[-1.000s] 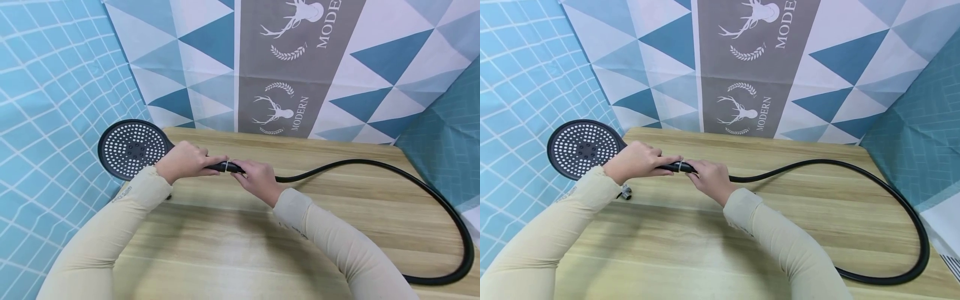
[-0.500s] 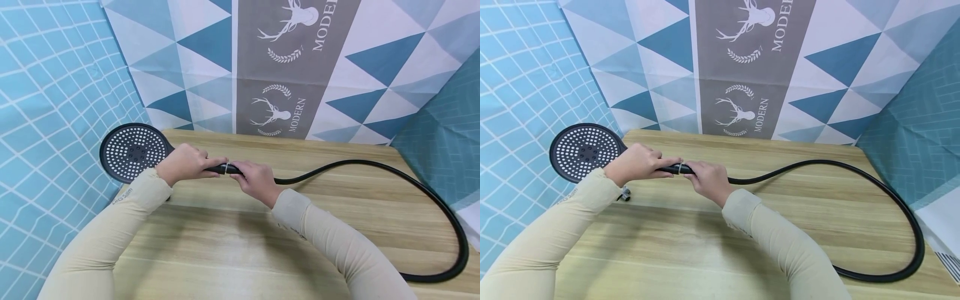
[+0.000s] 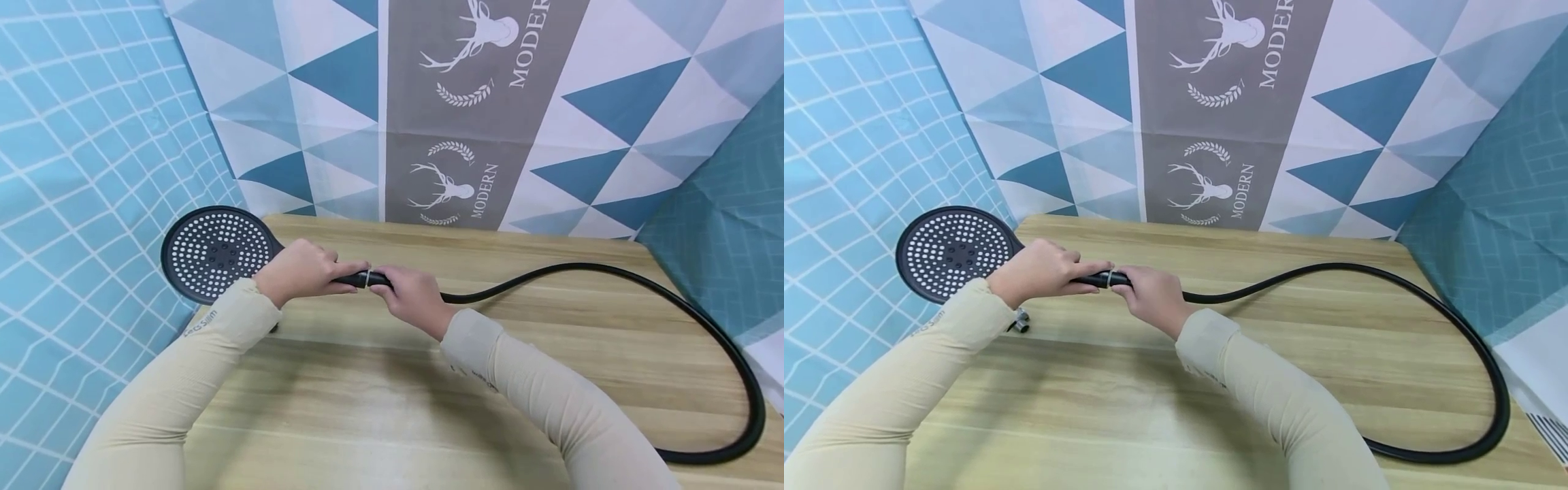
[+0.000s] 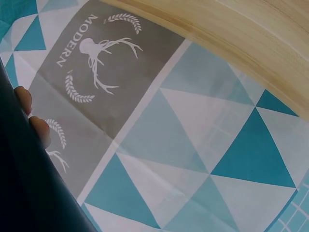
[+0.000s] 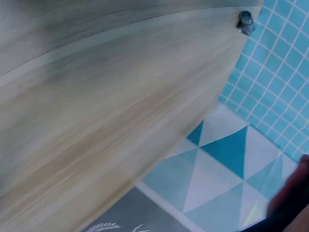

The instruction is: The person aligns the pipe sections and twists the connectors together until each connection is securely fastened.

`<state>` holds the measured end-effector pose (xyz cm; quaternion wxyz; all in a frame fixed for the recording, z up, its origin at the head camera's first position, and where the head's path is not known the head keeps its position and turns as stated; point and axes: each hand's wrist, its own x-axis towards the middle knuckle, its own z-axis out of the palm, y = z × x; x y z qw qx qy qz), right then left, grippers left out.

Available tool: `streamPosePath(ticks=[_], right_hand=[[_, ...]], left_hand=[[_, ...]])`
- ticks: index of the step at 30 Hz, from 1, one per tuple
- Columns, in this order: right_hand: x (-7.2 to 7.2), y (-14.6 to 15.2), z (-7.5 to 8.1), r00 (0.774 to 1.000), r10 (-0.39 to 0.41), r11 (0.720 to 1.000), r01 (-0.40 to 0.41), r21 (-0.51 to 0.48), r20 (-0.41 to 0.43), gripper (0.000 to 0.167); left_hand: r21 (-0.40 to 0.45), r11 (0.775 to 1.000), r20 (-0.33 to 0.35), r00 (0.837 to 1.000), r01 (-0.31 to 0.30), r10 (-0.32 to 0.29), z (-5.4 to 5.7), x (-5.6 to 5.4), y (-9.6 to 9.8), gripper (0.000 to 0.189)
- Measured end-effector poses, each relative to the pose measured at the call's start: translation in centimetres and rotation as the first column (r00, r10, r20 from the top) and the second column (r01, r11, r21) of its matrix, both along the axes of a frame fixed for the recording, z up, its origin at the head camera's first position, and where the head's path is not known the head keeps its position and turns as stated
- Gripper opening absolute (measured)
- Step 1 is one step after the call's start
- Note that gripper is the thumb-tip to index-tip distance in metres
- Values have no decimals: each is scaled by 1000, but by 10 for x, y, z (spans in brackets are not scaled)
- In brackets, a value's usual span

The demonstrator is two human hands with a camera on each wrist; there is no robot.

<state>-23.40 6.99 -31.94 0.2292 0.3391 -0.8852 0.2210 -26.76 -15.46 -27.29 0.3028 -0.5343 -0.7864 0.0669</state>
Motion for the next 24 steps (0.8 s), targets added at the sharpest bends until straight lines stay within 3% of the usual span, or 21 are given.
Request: streamPosePath(ticks=[4,11,15,24], right_hand=[[0,-4,5,994,-46,996,38,80,97,21],[-3,-6,6,991,-87,993,79,84,104,28],[-4,-7,6,983,-73,995,61,75,167,24],[-9,-6,9,923,-71,995,38,94,377,14]], left_hand=[[9,1000,4,1000,6,-6,-1,-3,0,38],[23,1000,8,1000,4,-4,-6,-8,0,40],[19,1000,2,1000,3,-3,-10,-7,0,40],[8,1000,-81,997,2,-1,-19,-7,3,42]])
